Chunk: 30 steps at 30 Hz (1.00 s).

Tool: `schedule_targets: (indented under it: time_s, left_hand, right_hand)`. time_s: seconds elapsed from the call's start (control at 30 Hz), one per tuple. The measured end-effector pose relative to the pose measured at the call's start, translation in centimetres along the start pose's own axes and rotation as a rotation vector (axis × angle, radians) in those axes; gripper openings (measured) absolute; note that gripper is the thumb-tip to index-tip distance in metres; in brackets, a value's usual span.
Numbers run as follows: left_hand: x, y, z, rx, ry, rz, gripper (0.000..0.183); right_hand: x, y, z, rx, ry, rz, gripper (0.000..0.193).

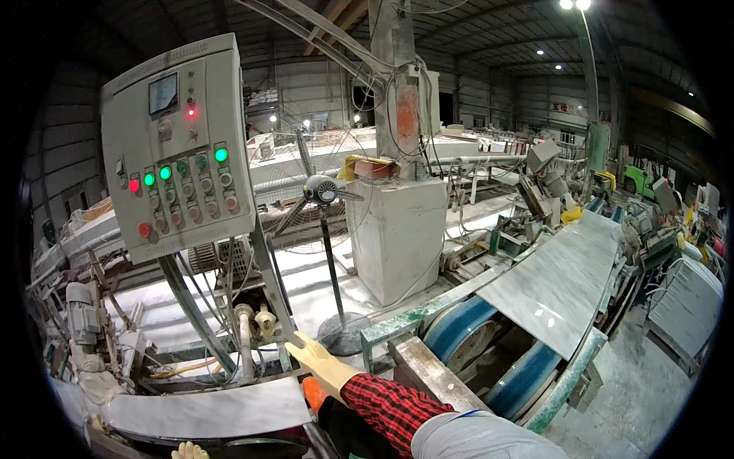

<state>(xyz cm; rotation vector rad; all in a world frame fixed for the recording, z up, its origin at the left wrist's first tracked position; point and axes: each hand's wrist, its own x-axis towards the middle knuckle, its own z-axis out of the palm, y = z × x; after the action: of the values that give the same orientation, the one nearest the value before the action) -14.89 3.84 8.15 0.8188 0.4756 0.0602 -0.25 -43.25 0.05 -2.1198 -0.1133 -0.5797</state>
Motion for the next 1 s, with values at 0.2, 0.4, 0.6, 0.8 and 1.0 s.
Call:
schedule_targets:
  time_s: [0.2,0.4,0.6,0.8,1.0]
  left_hand:
    - [1.2,4.9,-1.4,0.141,-0.073,-0.025,0.076]
    - [4.3,2.9,-5.0,0.249,0.355,0.169,0.058]
    - [3.0,3.0,-5.1,0.398,0.260,0.170,0.061]
    - [2.7,2.8,-6.5,0.439,0.217,0.163,0.063]
    - [3.4,2.9,-9.3,0.479,0.200,0.125,0.062]
  right_hand:
    - [-1.6,0.3,0.1,0.045,-0.014,0.336,0.063]
    - [-1.2,-3.5,3.0,-0.173,-0.184,0.390,0.054]
    - [-1.4,-8.4,0.8,-0.232,-0.354,0.546,0.059]
    - [-2.2,-7.7,1.1,-0.217,-0.283,0.509,0.057]
    - [-2.1,-8.1,1.3,-0.194,-0.281,0.486,0.054]
